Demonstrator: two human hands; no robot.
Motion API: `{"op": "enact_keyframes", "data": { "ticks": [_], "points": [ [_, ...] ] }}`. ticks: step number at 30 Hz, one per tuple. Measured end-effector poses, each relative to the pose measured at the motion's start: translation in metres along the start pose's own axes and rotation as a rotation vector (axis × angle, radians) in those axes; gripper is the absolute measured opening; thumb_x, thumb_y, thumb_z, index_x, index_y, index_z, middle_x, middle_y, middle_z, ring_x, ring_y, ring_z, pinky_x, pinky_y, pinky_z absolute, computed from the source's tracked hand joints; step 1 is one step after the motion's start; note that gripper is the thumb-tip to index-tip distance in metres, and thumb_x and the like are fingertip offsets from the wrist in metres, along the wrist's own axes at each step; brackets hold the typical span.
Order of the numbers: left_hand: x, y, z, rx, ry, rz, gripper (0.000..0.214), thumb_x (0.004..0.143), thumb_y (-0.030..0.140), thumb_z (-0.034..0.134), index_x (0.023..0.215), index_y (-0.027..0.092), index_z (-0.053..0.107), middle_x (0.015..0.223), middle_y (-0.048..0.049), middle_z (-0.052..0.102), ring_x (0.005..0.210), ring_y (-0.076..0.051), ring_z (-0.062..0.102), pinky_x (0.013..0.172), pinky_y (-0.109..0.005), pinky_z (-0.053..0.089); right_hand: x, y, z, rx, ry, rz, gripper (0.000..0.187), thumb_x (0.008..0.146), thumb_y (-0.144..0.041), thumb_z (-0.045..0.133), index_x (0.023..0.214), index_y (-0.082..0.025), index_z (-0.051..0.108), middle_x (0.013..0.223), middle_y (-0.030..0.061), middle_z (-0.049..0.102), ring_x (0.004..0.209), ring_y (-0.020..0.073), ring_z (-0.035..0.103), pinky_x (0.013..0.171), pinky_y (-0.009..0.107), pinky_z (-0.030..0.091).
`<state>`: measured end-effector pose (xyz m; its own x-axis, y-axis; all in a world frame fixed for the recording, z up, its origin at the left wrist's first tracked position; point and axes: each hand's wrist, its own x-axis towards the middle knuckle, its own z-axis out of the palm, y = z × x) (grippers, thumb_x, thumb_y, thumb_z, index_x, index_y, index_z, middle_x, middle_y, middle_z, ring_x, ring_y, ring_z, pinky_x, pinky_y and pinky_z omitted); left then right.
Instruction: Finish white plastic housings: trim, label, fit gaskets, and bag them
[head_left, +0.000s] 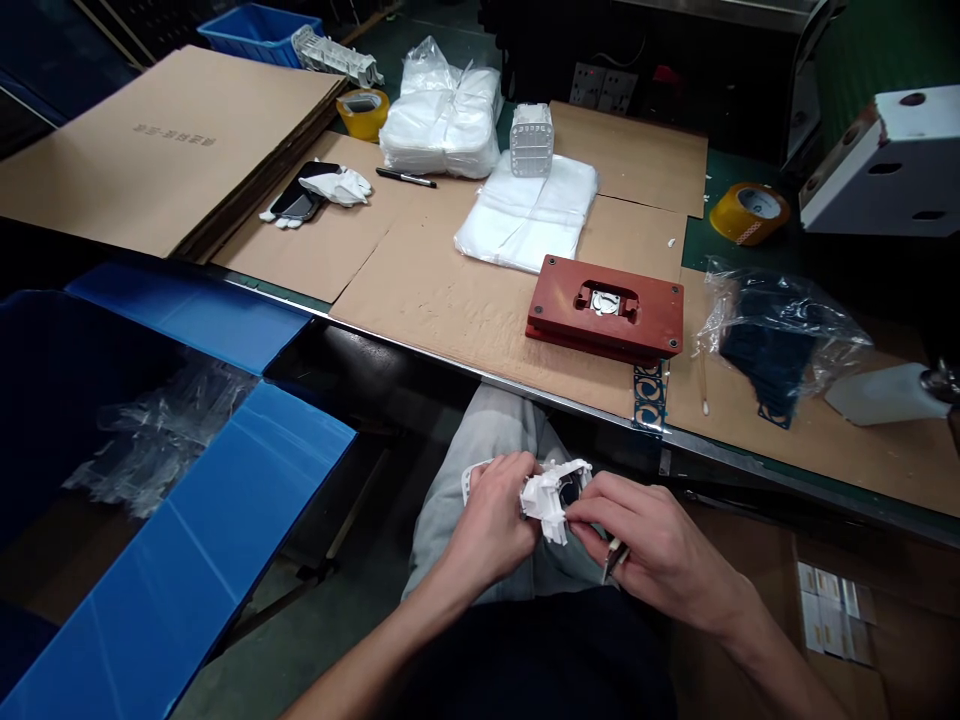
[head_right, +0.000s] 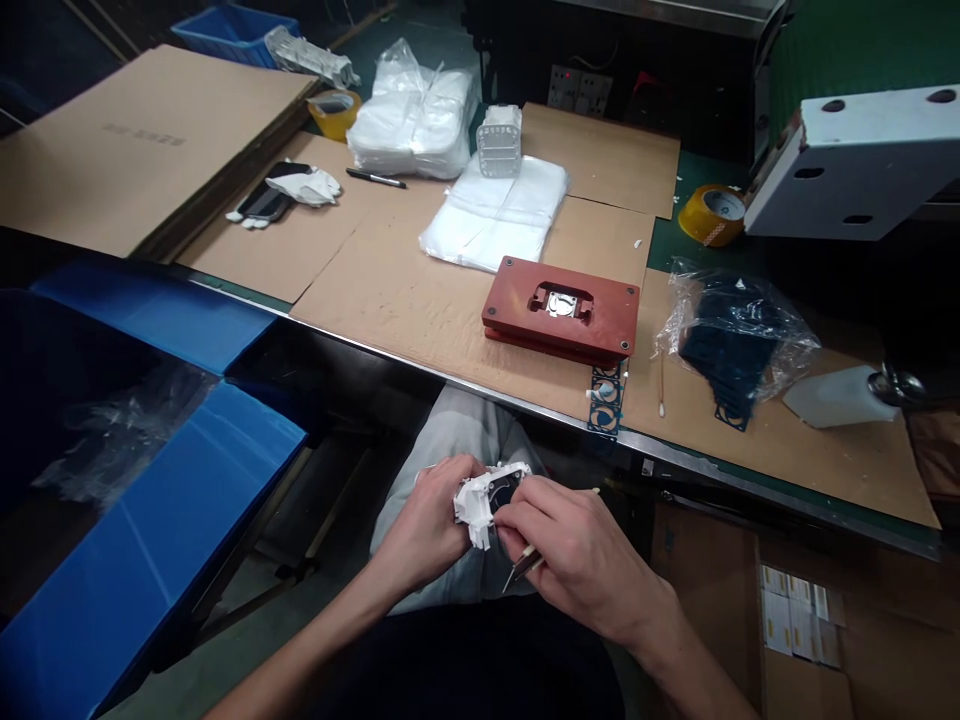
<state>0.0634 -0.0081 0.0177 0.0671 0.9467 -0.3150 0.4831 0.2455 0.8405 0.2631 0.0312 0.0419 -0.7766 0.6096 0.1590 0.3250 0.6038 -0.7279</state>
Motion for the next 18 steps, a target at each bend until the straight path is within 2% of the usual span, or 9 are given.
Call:
{"op": "enact_keyframes", "data": {
  "ticks": [2, 3, 5, 7, 9, 12, 15, 17, 18],
  "points": [
    [0.002, 0.003, -0.006, -0.060, 0.011, -0.023, 0.008, 0.078, 0.018, 0.057, 0.078, 0.023, 0.051, 0.080, -0.0021, 0.061, 0.079, -0.022, 0.055, 0.072, -0.036, 0.036, -0.004, -0.001, -0.008, 0.089, 0.100, 0.053, 0.021, 0.096, -0.012, 0.060, 0.112, -0.020, 0.069, 0.093, 0.0046, 0.066, 0.077, 0.0147, 0.061, 0.066, 0.027, 0.047],
    [0.003, 0.005, -0.009, -0.117, 0.022, -0.040, 0.009, 0.077, 0.018, 0.058, 0.077, 0.023, 0.050, 0.077, -0.0009, 0.059, 0.075, -0.021, 0.054, 0.068, -0.034, 0.036, -0.008, 0.000, -0.011, 0.111, 0.191, 0.108, 0.021, 0.095, -0.013, 0.062, 0.112, -0.022, 0.070, 0.094, 0.0043, 0.068, 0.080, 0.0150, 0.063, 0.068, 0.026, 0.049],
    [0.005, 0.010, -0.017, -0.308, 0.044, -0.082, 0.014, 0.071, 0.017, 0.061, 0.079, 0.022, 0.050, 0.074, 0.0009, 0.057, 0.071, -0.018, 0.054, 0.063, -0.031, 0.038, -0.018, 0.007, -0.015, 0.100, 0.446, 0.292, 0.015, 0.094, -0.018, 0.066, 0.105, -0.024, 0.074, 0.093, 0.0034, 0.069, 0.081, 0.0158, 0.065, 0.070, 0.026, 0.051],
    [0.007, 0.015, -0.023, -0.537, 0.076, -0.110, 0.023, 0.064, 0.016, 0.064, 0.084, 0.021, 0.055, 0.077, 0.0006, 0.061, 0.075, -0.019, 0.058, 0.066, -0.030, 0.043, -0.031, 0.019, -0.010, 0.107, 0.674, 0.526, 0.013, 0.094, -0.029, 0.067, 0.100, -0.023, 0.076, 0.088, 0.0038, 0.070, 0.076, 0.0167, 0.065, 0.064, 0.025, 0.051],
    [0.008, 0.021, -0.026, -0.756, 0.127, -0.145, 0.036, 0.058, 0.013, 0.067, 0.092, 0.021, 0.062, 0.085, -0.0011, 0.067, 0.082, -0.022, 0.062, 0.072, -0.032, 0.047, -0.042, 0.032, 0.003, 0.218, 0.793, 0.716, 0.024, 0.094, -0.040, 0.067, 0.103, -0.020, 0.077, 0.088, 0.0064, 0.071, 0.072, 0.0179, 0.064, 0.053, 0.024, 0.048],
    [0.009, 0.028, -0.024, -1.027, 0.193, -0.188, 0.044, 0.050, 0.008, 0.073, 0.092, 0.021, 0.068, 0.087, -0.0020, 0.070, 0.085, -0.023, 0.064, 0.076, -0.034, 0.050, -0.049, 0.041, 0.032, 0.532, 0.802, 0.811, 0.043, 0.090, -0.050, 0.069, 0.120, -0.019, 0.072, 0.113, 0.0135, 0.074, 0.088, 0.0247, 0.071, 0.048, 0.023, 0.049],
    [0.013, 0.031, -0.013, -1.229, 0.169, -0.181, 0.030, 0.051, 0.008, 0.077, 0.078, 0.018, 0.068, 0.080, -0.0020, 0.069, 0.082, -0.020, 0.064, 0.077, -0.032, 0.050, -0.043, 0.032, 0.055, 0.897, 0.702, 0.779, 0.061, 0.088, -0.059, 0.067, 0.138, -0.026, 0.061, 0.133, 0.0147, 0.068, 0.107, 0.0308, 0.071, 0.061, 0.030, 0.060],
    [0.019, 0.034, -0.005, -1.334, 0.143, -0.161, 0.023, 0.053, 0.010, 0.080, 0.069, 0.018, 0.066, 0.077, -0.0011, 0.067, 0.081, -0.018, 0.063, 0.079, -0.031, 0.051, -0.031, 0.022, 0.057, 1.027, 0.714, 0.749, 0.062, 0.089, -0.058, 0.065, 0.143, -0.028, 0.057, 0.131, 0.0133, 0.070, 0.107, 0.0316, 0.072, 0.069, 0.036, 0.063],
    [0.024, 0.036, -0.001, -1.374, 0.140, -0.147, 0.023, 0.054, 0.011, 0.081, 0.068, 0.018, 0.066, 0.078, -0.0005, 0.066, 0.082, -0.018, 0.063, 0.082, -0.031, 0.051, -0.023, 0.018, 0.052, 1.044, 0.765, 0.738, 0.062, 0.090, -0.056, 0.065, 0.144, -0.028, 0.056, 0.129, 0.0124, 0.071, 0.107, 0.0313, 0.073, 0.073, 0.038, 0.064]
  ]
}}
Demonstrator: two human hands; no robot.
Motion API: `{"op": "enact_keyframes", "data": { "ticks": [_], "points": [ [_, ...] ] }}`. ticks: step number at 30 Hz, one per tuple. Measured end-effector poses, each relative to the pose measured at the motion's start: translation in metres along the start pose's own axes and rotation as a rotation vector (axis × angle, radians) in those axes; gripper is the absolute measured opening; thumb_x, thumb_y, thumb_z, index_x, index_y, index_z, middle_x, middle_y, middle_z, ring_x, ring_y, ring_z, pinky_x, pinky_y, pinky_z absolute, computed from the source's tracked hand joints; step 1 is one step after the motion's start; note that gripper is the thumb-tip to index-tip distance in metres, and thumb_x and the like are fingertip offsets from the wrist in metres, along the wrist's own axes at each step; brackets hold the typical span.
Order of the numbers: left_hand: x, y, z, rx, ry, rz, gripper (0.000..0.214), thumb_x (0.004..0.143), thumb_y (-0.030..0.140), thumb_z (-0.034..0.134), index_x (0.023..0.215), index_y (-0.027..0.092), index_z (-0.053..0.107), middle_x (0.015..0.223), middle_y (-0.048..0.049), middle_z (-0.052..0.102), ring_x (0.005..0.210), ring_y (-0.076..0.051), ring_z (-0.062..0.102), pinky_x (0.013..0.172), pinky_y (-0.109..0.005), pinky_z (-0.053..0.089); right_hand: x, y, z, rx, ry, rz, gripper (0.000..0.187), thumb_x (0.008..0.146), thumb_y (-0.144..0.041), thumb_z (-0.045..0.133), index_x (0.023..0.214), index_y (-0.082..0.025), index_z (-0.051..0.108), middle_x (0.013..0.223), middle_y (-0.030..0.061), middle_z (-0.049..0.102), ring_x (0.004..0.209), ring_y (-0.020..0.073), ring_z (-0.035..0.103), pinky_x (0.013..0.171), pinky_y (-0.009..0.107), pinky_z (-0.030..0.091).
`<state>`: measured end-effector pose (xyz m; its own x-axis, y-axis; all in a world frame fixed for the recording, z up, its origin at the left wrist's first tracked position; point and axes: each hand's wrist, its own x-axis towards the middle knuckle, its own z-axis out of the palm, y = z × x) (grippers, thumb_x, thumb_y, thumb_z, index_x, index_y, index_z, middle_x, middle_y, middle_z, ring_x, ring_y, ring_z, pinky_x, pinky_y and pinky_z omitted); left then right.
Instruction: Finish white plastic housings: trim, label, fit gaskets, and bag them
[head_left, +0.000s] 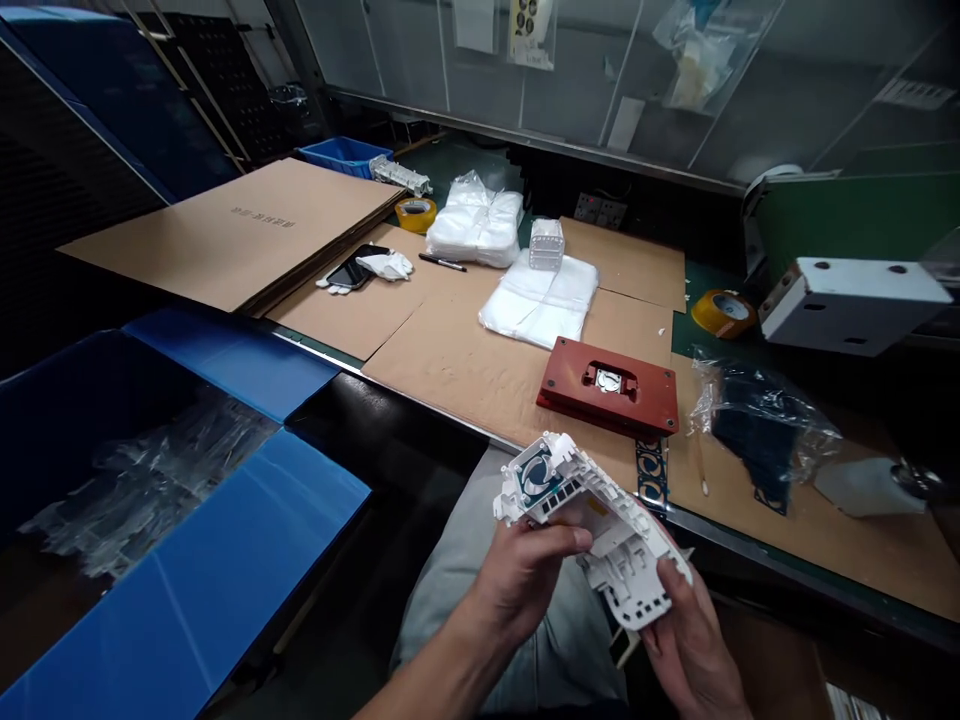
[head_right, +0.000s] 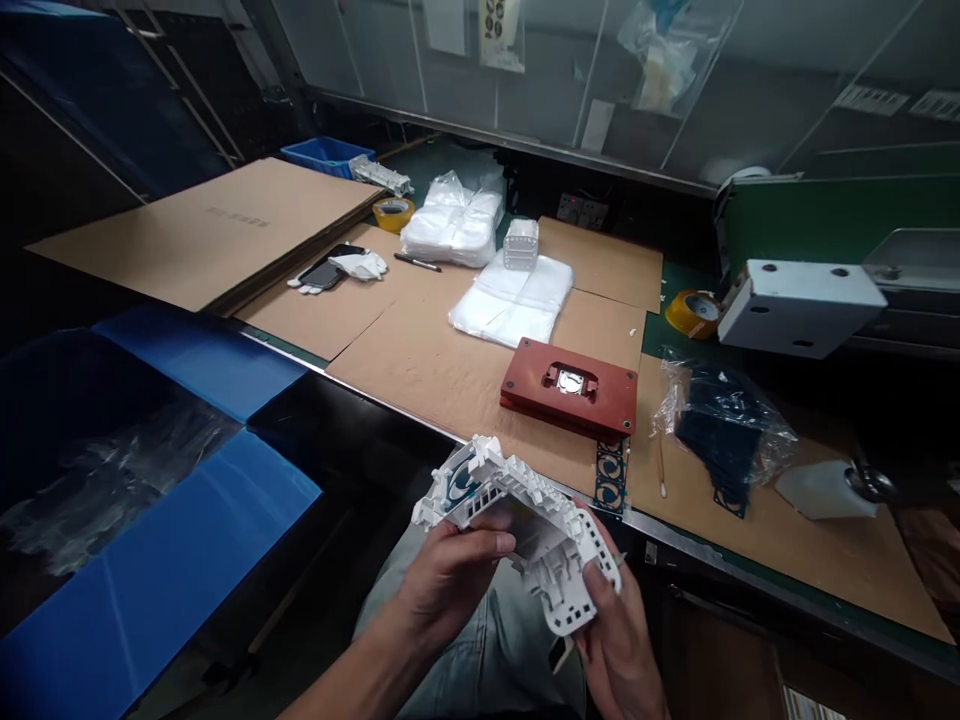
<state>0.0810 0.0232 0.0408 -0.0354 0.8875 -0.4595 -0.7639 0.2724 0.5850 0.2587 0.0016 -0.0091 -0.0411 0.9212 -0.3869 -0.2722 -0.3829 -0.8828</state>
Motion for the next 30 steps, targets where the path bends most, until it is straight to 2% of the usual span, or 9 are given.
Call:
{"op": "enact_keyframes", "data": {
  "ticks": [3, 6, 9, 12, 15, 18, 22, 26, 30],
  "points": [
    [0.014, -0.003, 0.009, -0.039, -0.043, 0.011, 0.026, 0.058, 0.016, 0.085, 0.077, 0.020, 0.067, 0.089, -0.0015, 0.069, 0.094, -0.020, 0.065, 0.092, -0.034, 0.051, 0.022, -0.044, 0.014, 0.028, 0.143, -0.132, 0.065, 0.088, -0.049, 0.069, 0.146, -0.024, 0.054, 0.125, 0.0117, 0.073, 0.110, 0.0298, 0.072, 0.085, 0.041, 0.064],
    [0.019, 0.002, 0.007, 0.015, -0.071, -0.020, 0.044, 0.068, 0.024, 0.086, 0.107, 0.024, 0.066, 0.118, -0.0071, 0.068, 0.115, -0.024, 0.063, 0.102, -0.039, 0.047, 0.062, -0.110, 0.014, -0.100, 0.228, -0.337, 0.081, 0.075, -0.042, 0.085, 0.147, -0.020, 0.054, 0.125, 0.0124, 0.073, 0.108, 0.0284, 0.072, 0.096, 0.042, 0.061],
    [0.012, 0.008, -0.016, 0.100, -0.035, -0.015, 0.059, 0.071, 0.029, 0.086, 0.124, 0.024, 0.060, 0.129, -0.0125, 0.066, 0.120, -0.028, 0.064, 0.103, -0.042, 0.046, 0.103, -0.169, 0.004, -0.411, 0.297, -0.619, 0.085, 0.070, -0.041, 0.090, 0.145, -0.019, 0.058, 0.131, 0.0130, 0.069, 0.116, 0.0280, 0.068, 0.103, 0.039, 0.054],
    [0.002, 0.011, -0.051, 0.154, 0.082, -0.020, 0.056, 0.072, 0.035, 0.084, 0.122, 0.022, 0.062, 0.123, -0.0141, 0.070, 0.115, -0.031, 0.067, 0.098, -0.042, 0.049, 0.127, -0.204, -0.003, -0.785, 0.297, -0.709, 0.076, 0.075, -0.044, 0.085, 0.142, -0.013, 0.062, 0.131, 0.0172, 0.069, 0.120, 0.0294, 0.065, 0.101, 0.035, 0.051],
    [-0.005, 0.011, -0.081, 0.183, 0.213, -0.022, 0.058, 0.069, 0.039, 0.085, 0.120, 0.020, 0.064, 0.118, -0.0139, 0.073, 0.110, -0.032, 0.069, 0.093, -0.041, 0.051, 0.136, -0.219, -0.002, -0.968, 0.246, -0.696, 0.073, 0.078, -0.046, 0.080, 0.140, -0.011, 0.063, 0.129, 0.0184, 0.070, 0.120, 0.0293, 0.065, 0.099, 0.036, 0.049],
    [-0.008, 0.010, -0.098, 0.205, 0.275, -0.030, 0.059, 0.068, 0.040, 0.084, 0.120, 0.020, 0.064, 0.115, -0.0136, 0.074, 0.109, -0.033, 0.070, 0.091, -0.040, 0.053, 0.142, -0.230, 0.007, -1.109, 0.191, -0.706, 0.074, 0.076, -0.046, 0.081, 0.140, -0.013, 0.063, 0.133, 0.0175, 0.068, 0.123, 0.0307, 0.063, 0.103, 0.039, 0.043],
    [-0.009, 0.013, -0.101, 0.231, 0.280, -0.021, 0.058, 0.069, 0.040, 0.083, 0.120, 0.020, 0.063, 0.112, -0.0133, 0.075, 0.108, -0.033, 0.070, 0.090, -0.042, 0.052, 0.156, -0.241, 0.031, -1.272, 0.064, -0.706, 0.072, 0.078, -0.048, 0.078, 0.140, -0.014, 0.064, 0.133, 0.0159, 0.067, 0.122, 0.0325, 0.062, 0.102, 0.042, 0.043],
    [-0.008, 0.014, -0.096, 0.264, 0.245, 0.003, 0.055, 0.073, 0.039, 0.081, 0.120, 0.019, 0.061, 0.111, -0.0124, 0.075, 0.105, -0.031, 0.070, 0.092, -0.041, 0.051, 0.162, -0.244, 0.067, -1.576, -0.114, -0.785, 0.083, 0.072, -0.063, 0.081, 0.139, -0.017, 0.064, 0.123, 0.0176, 0.068, 0.113, 0.0366, 0.062, 0.094, 0.046, 0.049],
    [-0.010, 0.012, -0.094, 0.290, 0.185, 0.003, 0.051, 0.077, 0.039, 0.079, 0.121, 0.019, 0.061, 0.113, -0.0121, 0.074, 0.105, -0.030, 0.070, 0.094, -0.041, 0.049, 0.158, -0.253, 0.094, -1.705, -0.369, -0.820, 0.072, 0.070, -0.063, 0.082, 0.123, -0.016, 0.070, 0.108, 0.0125, 0.070, 0.100, 0.0310, 0.065, 0.081, 0.037, 0.051]
  ]
}}
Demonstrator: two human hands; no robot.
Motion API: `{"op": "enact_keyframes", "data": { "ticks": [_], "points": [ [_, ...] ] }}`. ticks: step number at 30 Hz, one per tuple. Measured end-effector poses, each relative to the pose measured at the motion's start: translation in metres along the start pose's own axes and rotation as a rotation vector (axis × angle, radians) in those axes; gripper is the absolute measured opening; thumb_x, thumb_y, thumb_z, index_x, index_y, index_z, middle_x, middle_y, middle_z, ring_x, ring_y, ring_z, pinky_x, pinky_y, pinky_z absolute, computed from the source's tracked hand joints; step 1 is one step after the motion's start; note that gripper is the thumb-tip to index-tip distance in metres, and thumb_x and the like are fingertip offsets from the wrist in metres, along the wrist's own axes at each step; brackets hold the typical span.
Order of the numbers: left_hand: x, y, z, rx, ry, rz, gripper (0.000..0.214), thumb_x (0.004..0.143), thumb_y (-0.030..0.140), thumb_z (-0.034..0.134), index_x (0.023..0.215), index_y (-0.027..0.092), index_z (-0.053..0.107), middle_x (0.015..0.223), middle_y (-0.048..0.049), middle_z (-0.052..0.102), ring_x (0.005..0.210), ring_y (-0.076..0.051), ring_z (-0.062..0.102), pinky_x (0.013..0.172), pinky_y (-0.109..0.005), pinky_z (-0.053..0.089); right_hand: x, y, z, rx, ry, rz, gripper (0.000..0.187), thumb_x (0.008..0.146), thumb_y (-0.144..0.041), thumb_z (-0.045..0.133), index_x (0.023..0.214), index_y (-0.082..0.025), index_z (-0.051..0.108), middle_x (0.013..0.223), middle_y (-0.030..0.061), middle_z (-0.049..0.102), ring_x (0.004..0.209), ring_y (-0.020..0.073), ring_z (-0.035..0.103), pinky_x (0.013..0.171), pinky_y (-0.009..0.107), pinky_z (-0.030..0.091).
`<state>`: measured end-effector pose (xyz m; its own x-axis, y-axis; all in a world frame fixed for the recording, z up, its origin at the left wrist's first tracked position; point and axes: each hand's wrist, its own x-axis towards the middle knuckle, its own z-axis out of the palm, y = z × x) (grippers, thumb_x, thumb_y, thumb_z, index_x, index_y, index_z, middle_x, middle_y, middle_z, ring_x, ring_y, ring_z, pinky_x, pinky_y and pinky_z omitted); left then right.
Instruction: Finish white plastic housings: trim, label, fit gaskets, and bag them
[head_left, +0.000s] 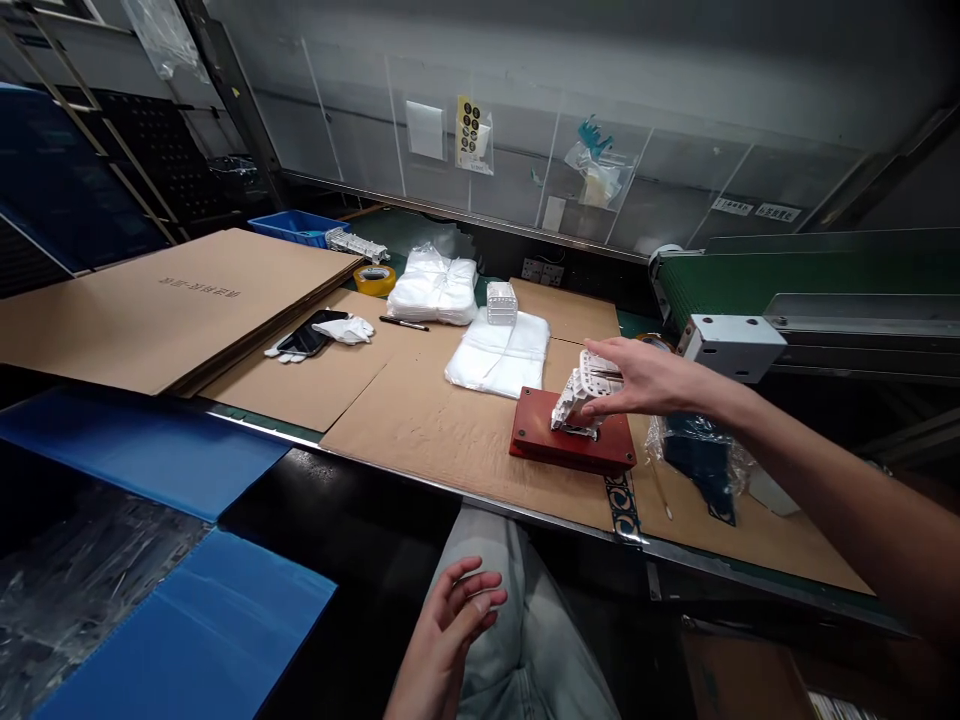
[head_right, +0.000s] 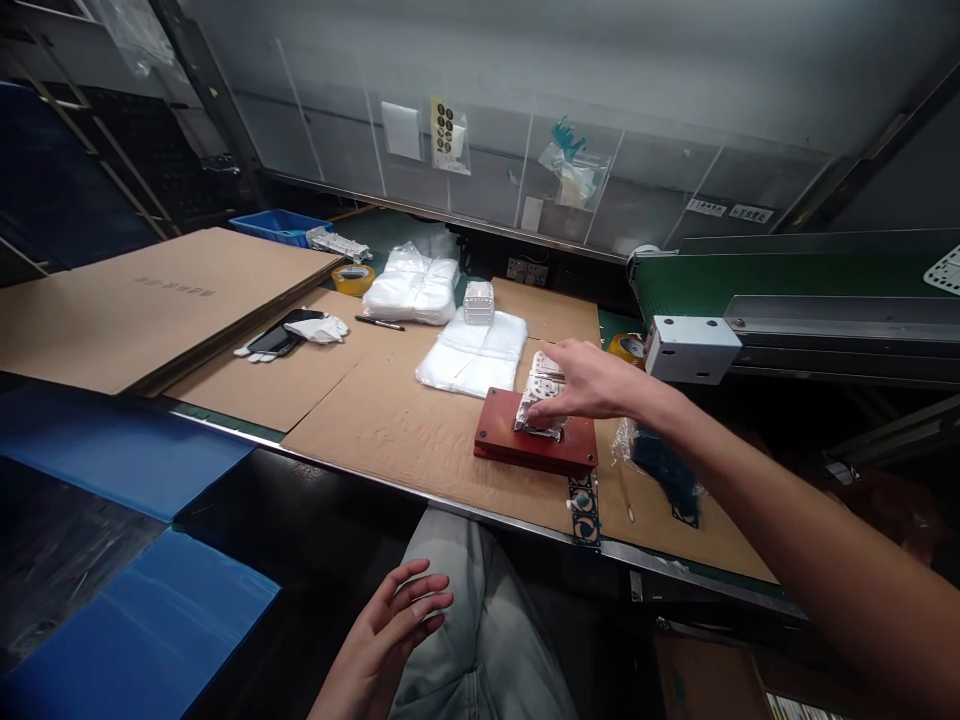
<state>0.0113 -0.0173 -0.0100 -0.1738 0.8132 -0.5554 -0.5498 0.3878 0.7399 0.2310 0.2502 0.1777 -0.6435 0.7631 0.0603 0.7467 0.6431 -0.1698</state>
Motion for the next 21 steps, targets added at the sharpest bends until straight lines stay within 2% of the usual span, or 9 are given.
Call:
{"op": "enact_keyframes", "data": {
  "ticks": [3, 6, 8, 10, 12, 15, 17, 19, 21],
  "points": [
    [-0.001, -0.002, -0.003, 0.021, 0.005, -0.003, 0.051, 0.078, 0.041, 0.078, 0.121, 0.019, 0.061, 0.113, -0.0117, 0.074, 0.105, -0.030, 0.070, 0.097, -0.042, 0.048, 0.004, -0.002, -0.007, 0.002, -0.112, -0.044, 0.060, 0.073, -0.061, 0.080, 0.113, -0.017, 0.072, 0.103, 0.0087, 0.071, 0.093, 0.0269, 0.066, 0.077, 0.033, 0.049],
    [0.001, -0.001, -0.001, 0.012, 0.025, -0.030, 0.049, 0.077, 0.038, 0.079, 0.118, 0.018, 0.063, 0.111, -0.0121, 0.074, 0.103, -0.030, 0.070, 0.094, -0.041, 0.049, 0.007, -0.001, -0.003, -0.033, -0.152, -0.042, 0.060, 0.076, -0.062, 0.078, 0.115, -0.017, 0.071, 0.114, 0.0135, 0.069, 0.106, 0.0326, 0.064, 0.082, 0.035, 0.049],
    [0.004, 0.003, 0.008, -0.019, 0.007, -0.037, 0.046, 0.076, 0.034, 0.080, 0.115, 0.017, 0.064, 0.109, -0.0125, 0.075, 0.100, -0.028, 0.071, 0.090, -0.039, 0.051, 0.009, -0.002, 0.000, -0.042, -0.165, -0.037, 0.058, 0.077, -0.060, 0.077, 0.116, -0.017, 0.071, 0.118, 0.0157, 0.069, 0.110, 0.0347, 0.064, 0.084, 0.036, 0.050],
    [0.006, 0.009, 0.023, -0.054, -0.048, -0.019, 0.042, 0.075, 0.031, 0.081, 0.112, 0.017, 0.066, 0.106, -0.0124, 0.075, 0.096, -0.026, 0.071, 0.087, -0.037, 0.052, 0.011, -0.003, -0.001, -0.024, -0.182, -0.016, 0.056, 0.074, -0.058, 0.080, 0.114, -0.019, 0.072, 0.113, 0.0135, 0.072, 0.105, 0.0337, 0.066, 0.083, 0.035, 0.051],
    [0.007, 0.014, 0.043, -0.088, -0.137, 0.007, 0.038, 0.076, 0.028, 0.080, 0.109, 0.016, 0.067, 0.103, -0.0124, 0.075, 0.092, -0.025, 0.071, 0.084, -0.035, 0.052, 0.010, -0.004, -0.011, 0.066, -0.168, 0.012, 0.062, 0.070, -0.056, 0.084, 0.118, -0.019, 0.073, 0.111, 0.0102, 0.074, 0.102, 0.0324, 0.069, 0.084, 0.035, 0.052],
    [0.009, 0.017, 0.080, -0.194, -0.234, 0.053, 0.036, 0.079, 0.026, 0.080, 0.111, 0.015, 0.067, 0.106, -0.0135, 0.074, 0.095, -0.024, 0.071, 0.087, -0.036, 0.053, 0.000, -0.009, -0.033, 0.317, -0.008, 0.080, 0.084, 0.066, -0.054, 0.087, 0.139, -0.018, 0.063, 0.120, 0.0101, 0.073, 0.108, 0.0320, 0.068, 0.090, 0.037, 0.053],
    [0.015, 0.020, 0.104, -0.352, -0.233, 0.098, 0.046, 0.076, 0.029, 0.085, 0.116, 0.016, 0.066, 0.116, -0.0144, 0.072, 0.107, -0.026, 0.069, 0.091, -0.037, 0.053, -0.013, -0.016, -0.042, 0.525, 0.103, 0.171, 0.090, 0.067, -0.053, 0.087, 0.145, -0.018, 0.057, 0.121, 0.0116, 0.073, 0.109, 0.0308, 0.068, 0.090, 0.038, 0.055],
    [0.025, 0.027, 0.121, -0.585, -0.219, 0.173, 0.063, 0.067, 0.036, 0.092, 0.121, 0.020, 0.065, 0.128, -0.0132, 0.068, 0.123, -0.029, 0.063, 0.098, -0.037, 0.052, -0.026, -0.024, -0.040, 0.700, 0.079, 0.281, 0.080, 0.071, -0.054, 0.084, 0.139, -0.018, 0.062, 0.115, 0.0128, 0.075, 0.103, 0.0287, 0.070, 0.082, 0.036, 0.056],
    [0.036, 0.037, 0.124, -0.763, -0.123, 0.253, 0.071, 0.061, 0.045, 0.094, 0.122, 0.023, 0.065, 0.130, -0.0100, 0.069, 0.126, -0.030, 0.062, 0.101, -0.036, 0.052, -0.029, -0.027, -0.024, 0.764, -0.036, 0.358, 0.065, 0.079, -0.060, 0.076, 0.126, -0.016, 0.070, 0.107, 0.0136, 0.077, 0.094, 0.0262, 0.071, 0.071, 0.033, 0.056]
  ]
}}
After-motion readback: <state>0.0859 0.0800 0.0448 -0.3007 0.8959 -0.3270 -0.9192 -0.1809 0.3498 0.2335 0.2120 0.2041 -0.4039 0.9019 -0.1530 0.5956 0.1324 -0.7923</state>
